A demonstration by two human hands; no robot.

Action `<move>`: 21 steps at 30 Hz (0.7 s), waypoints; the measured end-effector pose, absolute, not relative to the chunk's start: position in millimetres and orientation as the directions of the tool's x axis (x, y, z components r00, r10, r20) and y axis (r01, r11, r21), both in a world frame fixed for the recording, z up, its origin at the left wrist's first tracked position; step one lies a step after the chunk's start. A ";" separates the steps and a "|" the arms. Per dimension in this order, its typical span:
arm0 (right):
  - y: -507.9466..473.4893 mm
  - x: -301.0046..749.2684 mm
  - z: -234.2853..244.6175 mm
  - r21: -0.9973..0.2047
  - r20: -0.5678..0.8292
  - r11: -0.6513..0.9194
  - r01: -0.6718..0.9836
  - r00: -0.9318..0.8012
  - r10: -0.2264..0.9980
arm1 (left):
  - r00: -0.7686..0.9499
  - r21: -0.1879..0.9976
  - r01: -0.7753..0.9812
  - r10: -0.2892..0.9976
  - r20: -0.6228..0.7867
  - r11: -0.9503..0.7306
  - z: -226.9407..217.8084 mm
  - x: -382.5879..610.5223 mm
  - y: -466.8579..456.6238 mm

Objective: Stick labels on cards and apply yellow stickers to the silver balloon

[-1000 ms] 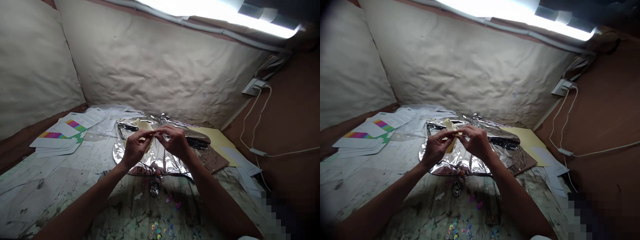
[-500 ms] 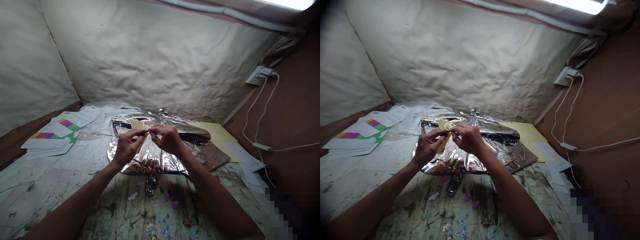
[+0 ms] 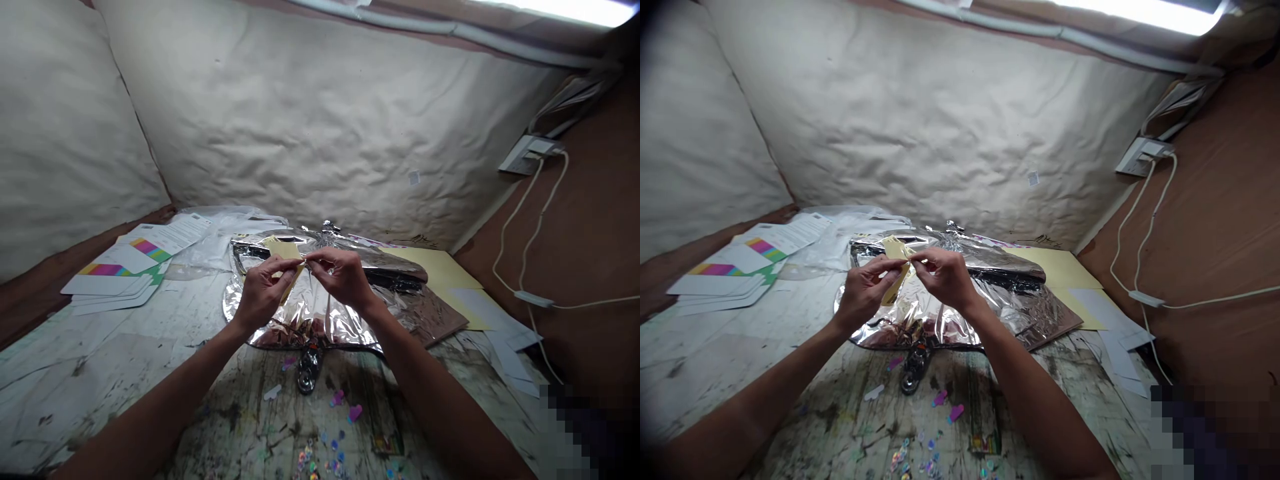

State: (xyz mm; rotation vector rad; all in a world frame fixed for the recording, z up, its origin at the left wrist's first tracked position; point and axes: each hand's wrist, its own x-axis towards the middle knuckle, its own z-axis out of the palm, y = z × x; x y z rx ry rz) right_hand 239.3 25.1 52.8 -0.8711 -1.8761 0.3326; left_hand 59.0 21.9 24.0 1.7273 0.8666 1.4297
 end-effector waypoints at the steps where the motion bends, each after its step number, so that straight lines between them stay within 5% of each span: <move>1: 24.8 237.6 52.4 -0.628 0.654 0.669 0.398 -0.197 0.731 | 0.153 0.856 0.046 0.850 0.503 -0.515 24.0 59.4 21.5; 5: 25.8 231.1 50.8 -0.829 0.513 0.508 0.235 -0.041 0.857 | 0.092 0.795 0.113 0.803 0.589 -0.596 24.8 60.0 19.9; 11: 32.2 231.7 50.2 -0.916 0.401 0.396 0.060 0.151 0.904 | 0.051 0.539 0.450 0.623 0.781 -0.712 27.3 49.8 25.7; 16: 23.0 225.9 48.7 -0.839 0.516 0.433 0.329 0.230 0.825 | 0.056 0.467 0.544 0.586 0.808 -0.696 25.9 48.5 26.3; 21: 9.3 211.5 43.9 -0.664 0.648 0.497 0.559 0.099 0.755 | 0.146 0.499 0.517 0.646 0.749 -0.695 20.8 58.3 20.4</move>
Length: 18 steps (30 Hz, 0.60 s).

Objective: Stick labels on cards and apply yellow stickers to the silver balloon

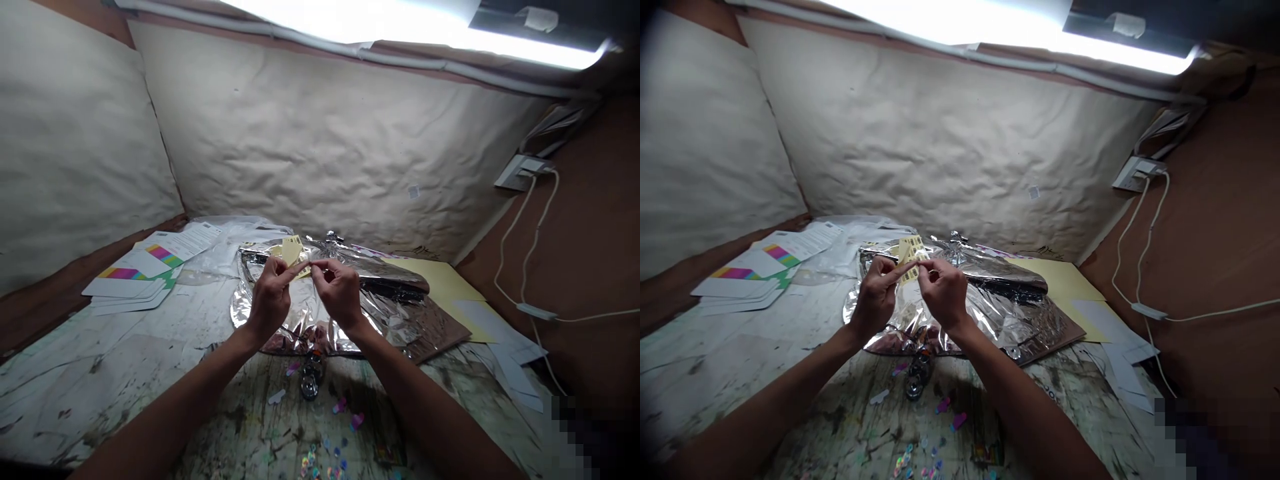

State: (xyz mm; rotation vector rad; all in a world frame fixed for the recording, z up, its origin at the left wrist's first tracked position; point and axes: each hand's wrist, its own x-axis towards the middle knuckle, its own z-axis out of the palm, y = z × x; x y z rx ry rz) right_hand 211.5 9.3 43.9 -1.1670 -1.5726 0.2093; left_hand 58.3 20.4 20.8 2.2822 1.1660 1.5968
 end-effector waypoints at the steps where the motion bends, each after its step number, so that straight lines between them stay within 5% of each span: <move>1: 8.4 210.1 43.1 -0.640 0.666 0.524 0.563 0.066 0.743 | 0.145 0.521 0.493 0.656 0.741 -0.697 20.5 59.0 20.5; 8: 12.9 222.1 51.7 -0.490 0.752 0.597 0.635 -0.039 0.658 | 0.096 0.698 0.255 0.736 0.670 -0.669 21.5 52.2 31.5; 18: 18.5 242.8 68.0 -0.297 0.732 0.674 0.676 -0.292 0.616 | 0.159 0.693 0.221 0.727 0.668 -0.686 21.3 53.1 31.4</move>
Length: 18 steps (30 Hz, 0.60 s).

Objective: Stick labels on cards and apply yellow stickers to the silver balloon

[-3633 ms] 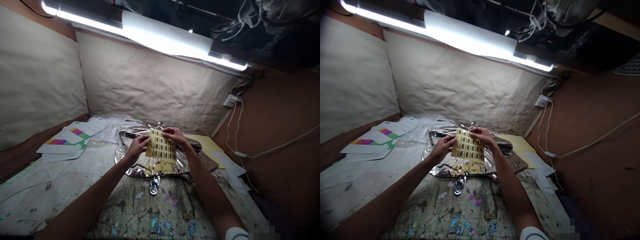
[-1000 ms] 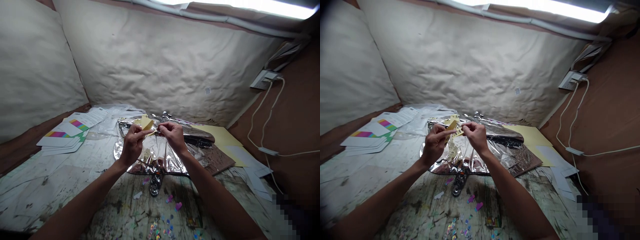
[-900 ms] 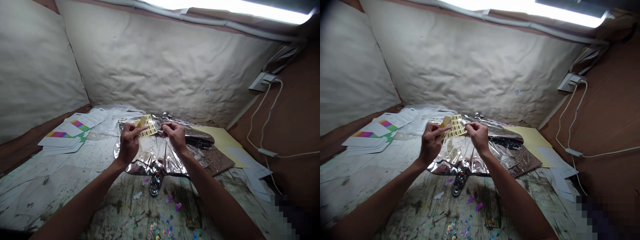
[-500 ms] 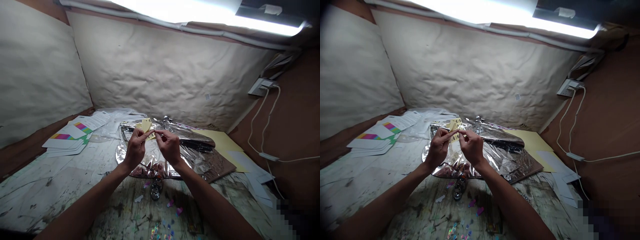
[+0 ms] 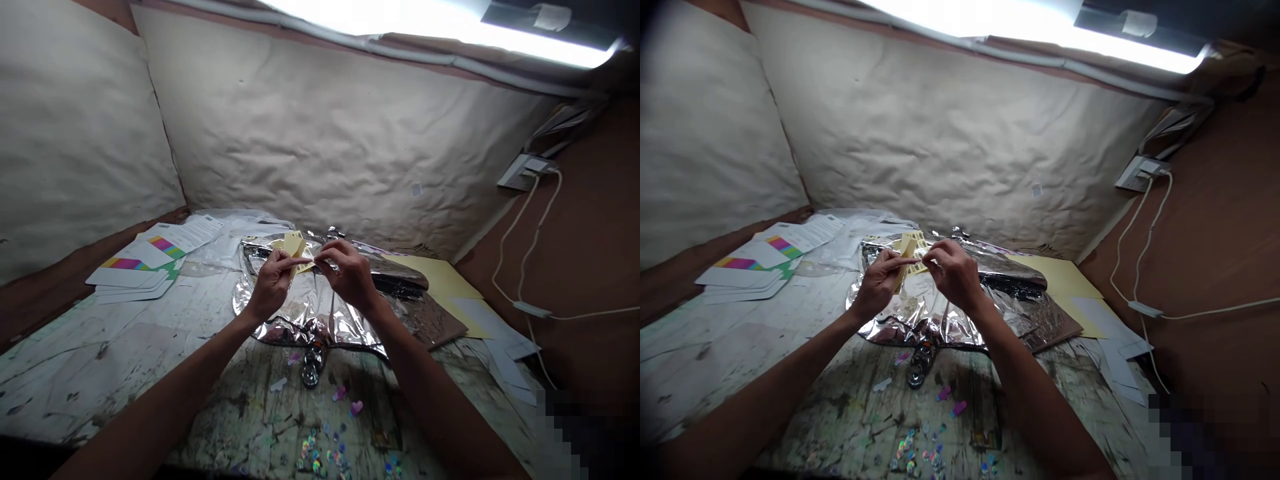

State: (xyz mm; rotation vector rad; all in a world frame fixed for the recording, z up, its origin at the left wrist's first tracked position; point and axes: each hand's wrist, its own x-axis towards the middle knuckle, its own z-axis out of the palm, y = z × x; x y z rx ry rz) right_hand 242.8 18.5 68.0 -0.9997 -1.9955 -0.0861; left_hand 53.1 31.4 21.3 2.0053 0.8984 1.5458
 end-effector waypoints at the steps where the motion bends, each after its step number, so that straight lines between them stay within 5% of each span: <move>1: 19.1 245.8 71.4 -0.330 0.714 0.669 0.666 -0.288 0.639 | 0.144 0.697 0.233 0.733 0.665 -0.678 21.0 52.9 31.9; 4: 19.4 257.3 74.7 -0.586 0.485 0.585 0.561 -0.335 0.808 | 0.040 0.711 0.287 0.750 0.661 -0.642 18.9 50.0 37.1; 7: 11.0 267.6 58.0 -0.862 0.031 0.281 0.422 -0.509 0.860 | -0.056 0.741 0.305 0.766 0.641 -0.598 17.4 45.9 43.5; 10: -4.4 271.9 28.6 -0.908 -0.263 -0.021 0.419 -0.531 0.805 | -0.081 0.759 0.298 0.777 0.625 -0.579 19.0 44.0 44.9; 18: -15.8 267.0 5.0 -0.870 -0.344 -0.152 0.470 -0.356 0.869 | -0.044 0.722 0.314 0.750 0.660 -0.617 19.7 45.4 42.2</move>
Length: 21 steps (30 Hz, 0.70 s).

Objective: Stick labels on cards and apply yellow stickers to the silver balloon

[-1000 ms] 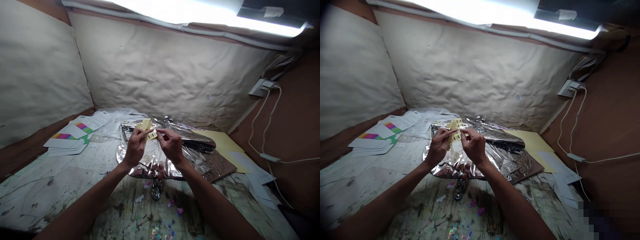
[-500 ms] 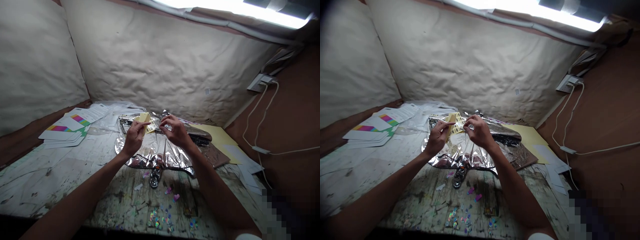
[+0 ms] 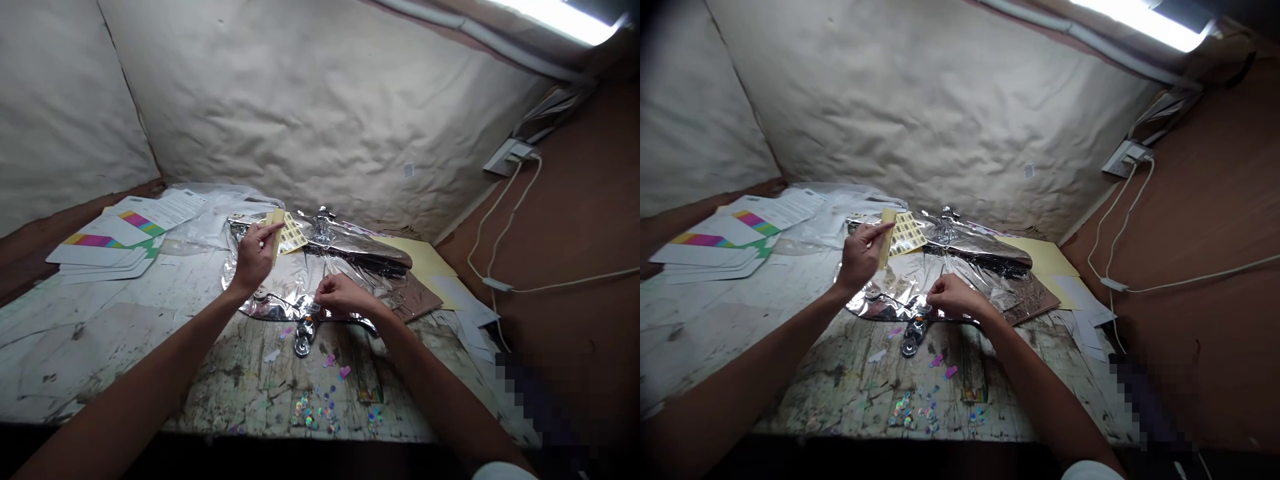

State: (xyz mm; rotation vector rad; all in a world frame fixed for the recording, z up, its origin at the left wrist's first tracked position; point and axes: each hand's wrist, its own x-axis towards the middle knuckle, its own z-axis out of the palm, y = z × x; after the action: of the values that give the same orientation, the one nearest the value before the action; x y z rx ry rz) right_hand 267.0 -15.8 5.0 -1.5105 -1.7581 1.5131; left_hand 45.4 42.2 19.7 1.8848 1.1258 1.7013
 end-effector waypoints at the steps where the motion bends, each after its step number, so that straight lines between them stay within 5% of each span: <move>1: -15.5 266.3 5.9 -0.864 -0.341 -0.141 0.483 -0.355 0.871 | -0.045 0.722 0.316 0.750 0.660 -0.616 19.9 45.5 42.4; 6: -16.7 262.9 2.9 -0.785 -0.277 0.002 0.619 -0.355 0.893 | -0.046 0.719 0.322 0.749 0.661 -0.616 21.6 45.3 42.2; 11: -26.1 256.8 -1.2 -0.531 -0.010 0.249 0.810 -0.299 0.954 | -0.043 0.717 0.326 0.748 0.662 -0.616 19.6 45.1 42.8; 17: -31.0 262.8 -4.3 -0.466 0.103 0.266 0.843 -0.247 0.963 | -0.034 0.706 0.333 0.740 0.672 -0.625 19.6 45.6 43.1; 21: -33.6 272.7 7.4 -0.444 0.084 0.527 0.725 -0.552 0.829 | -0.055 0.705 0.350 0.738 0.672 -0.616 23.5 44.6 41.8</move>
State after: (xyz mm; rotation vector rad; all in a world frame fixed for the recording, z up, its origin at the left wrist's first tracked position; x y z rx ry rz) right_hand 272.7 -33.6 7.4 -1.2994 -2.4846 0.5248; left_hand 44.6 41.8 23.5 1.9080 1.1624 1.7164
